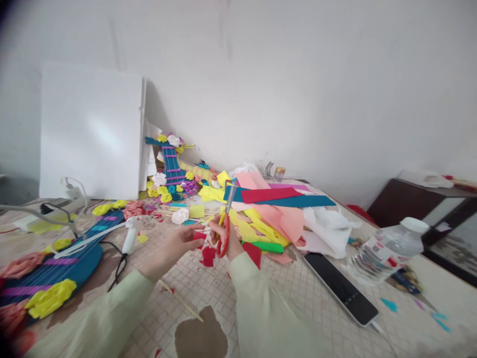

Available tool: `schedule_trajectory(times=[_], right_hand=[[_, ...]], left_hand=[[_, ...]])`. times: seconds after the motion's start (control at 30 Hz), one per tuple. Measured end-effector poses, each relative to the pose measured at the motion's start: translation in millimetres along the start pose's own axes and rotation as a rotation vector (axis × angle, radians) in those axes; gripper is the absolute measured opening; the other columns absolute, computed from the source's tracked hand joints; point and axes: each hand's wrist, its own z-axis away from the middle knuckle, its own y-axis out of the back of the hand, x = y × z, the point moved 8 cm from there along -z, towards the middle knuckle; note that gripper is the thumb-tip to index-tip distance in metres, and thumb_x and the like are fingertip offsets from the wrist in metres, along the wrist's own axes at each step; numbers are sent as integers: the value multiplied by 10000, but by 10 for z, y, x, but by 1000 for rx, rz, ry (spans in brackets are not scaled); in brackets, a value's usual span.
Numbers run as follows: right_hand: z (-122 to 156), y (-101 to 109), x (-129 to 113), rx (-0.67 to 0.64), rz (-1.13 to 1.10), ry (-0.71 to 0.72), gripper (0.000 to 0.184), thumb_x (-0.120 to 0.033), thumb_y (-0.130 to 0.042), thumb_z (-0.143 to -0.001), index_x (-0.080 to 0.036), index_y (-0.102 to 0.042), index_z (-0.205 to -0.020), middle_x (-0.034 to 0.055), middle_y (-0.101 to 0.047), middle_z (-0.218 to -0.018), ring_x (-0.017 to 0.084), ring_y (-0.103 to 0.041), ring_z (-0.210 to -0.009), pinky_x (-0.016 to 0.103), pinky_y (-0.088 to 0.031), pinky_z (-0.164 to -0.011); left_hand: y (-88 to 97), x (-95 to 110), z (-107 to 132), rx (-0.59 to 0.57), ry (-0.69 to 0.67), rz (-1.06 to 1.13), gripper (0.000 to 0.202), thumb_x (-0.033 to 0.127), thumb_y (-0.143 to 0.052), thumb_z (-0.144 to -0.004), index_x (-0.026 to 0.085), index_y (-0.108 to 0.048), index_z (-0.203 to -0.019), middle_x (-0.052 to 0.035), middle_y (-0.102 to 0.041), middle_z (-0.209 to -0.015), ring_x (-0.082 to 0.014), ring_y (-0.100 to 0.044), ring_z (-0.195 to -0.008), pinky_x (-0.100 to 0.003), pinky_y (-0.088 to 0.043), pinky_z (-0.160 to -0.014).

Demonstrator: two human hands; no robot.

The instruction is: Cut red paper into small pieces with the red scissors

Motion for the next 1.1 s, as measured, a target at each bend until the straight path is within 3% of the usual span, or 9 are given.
schedule_trajectory(times=[0.17, 0.3, 0.57, 0.63, 0.73, 0.8, 0.87, 1.0, 1.1], right_hand=[[153, 43, 232, -29, 77, -43, 275, -373, -690, -702, -165, -516, -745, -56, -497, -516, 61, -420, -413, 181, -299, -409], [261, 132, 279, -4, 111, -40, 338, -402, -707, -678, -172, -498, -813, -69, -468, -529, 59, -403, -427, 189, -315, -431], [294, 69, 133, -17, 170, -30, 308, -343, -699, -660, -171, -479, -791, -69, -462, -564, 51, -386, -426, 193, -287, -431], [304, 88, 75, 30, 189, -8, 290, -342, -684, -664, -171, -476, -771, -75, -446, -530, 52, -376, -414, 192, -276, -424], [326, 133, 16, 115, 219, -1, 278, -346, -670, -672, -166, -469, -738, -82, -417, -484, 50, -363, -404, 187, -271, -420], [339, 157, 8, 155, 193, -14, 283, -344, -672, -668, -167, -461, -735, -87, -404, -467, 49, -354, -402, 182, -268, -417], [347, 179, 11, 184, 155, -24, 293, -340, -679, -659, -171, -460, -754, -88, -411, -466, 51, -354, -400, 180, -273, -414], [335, 206, 35, 188, 140, -13, 303, -345, -692, -658, -169, -471, -769, -86, -426, -444, 55, -371, -393, 180, -290, -409], [320, 227, 74, 176, 137, -10, 297, -380, -680, -692, -168, -486, -765, -77, -442, -427, 55, -379, -372, 182, -293, -397]], left_hand=[[-180, -22, -22, -45, 46, 195, 466, 304, -768, -594, 150, -601, -1000, -24, -648, -766, -173, -612, -737, -314, -468, -710], [-173, -46, -34, -23, 26, 127, 427, 303, -765, -592, 141, -606, -954, -26, -652, -752, -163, -609, -703, -298, -469, -668], [-186, 86, -9, -37, -81, -160, 359, 263, -688, -654, 134, -599, -977, -39, -640, -756, -155, -590, -657, -283, -468, -601], [-134, 197, 31, 47, -176, -264, 391, 259, -677, -668, 156, -578, -1031, -62, -643, -871, -171, -604, -725, -304, -486, -640], [-129, 465, 172, 184, -452, -507, 319, 245, -657, -703, 181, -583, -1007, -87, -610, -1016, -210, -585, -922, -360, -479, -799], [-220, 578, 272, 205, -604, -674, 247, 224, -656, -708, 177, -602, -945, -87, -603, -994, -221, -564, -965, -371, -461, -849], [-309, 599, 321, 190, -666, -770, 219, 208, -657, -709, 169, -607, -918, -87, -606, -954, -220, -571, -932, -362, -472, -826], [-379, 536, 326, 169, -664, -824, 206, 163, -621, -724, 162, -610, -930, -91, -629, -954, -224, -583, -924, -356, -478, -807], [-343, 451, 272, 159, -568, -746, 215, 100, -560, -726, 164, -619, -923, -76, -652, -931, -209, -596, -897, -346, -471, -804]])
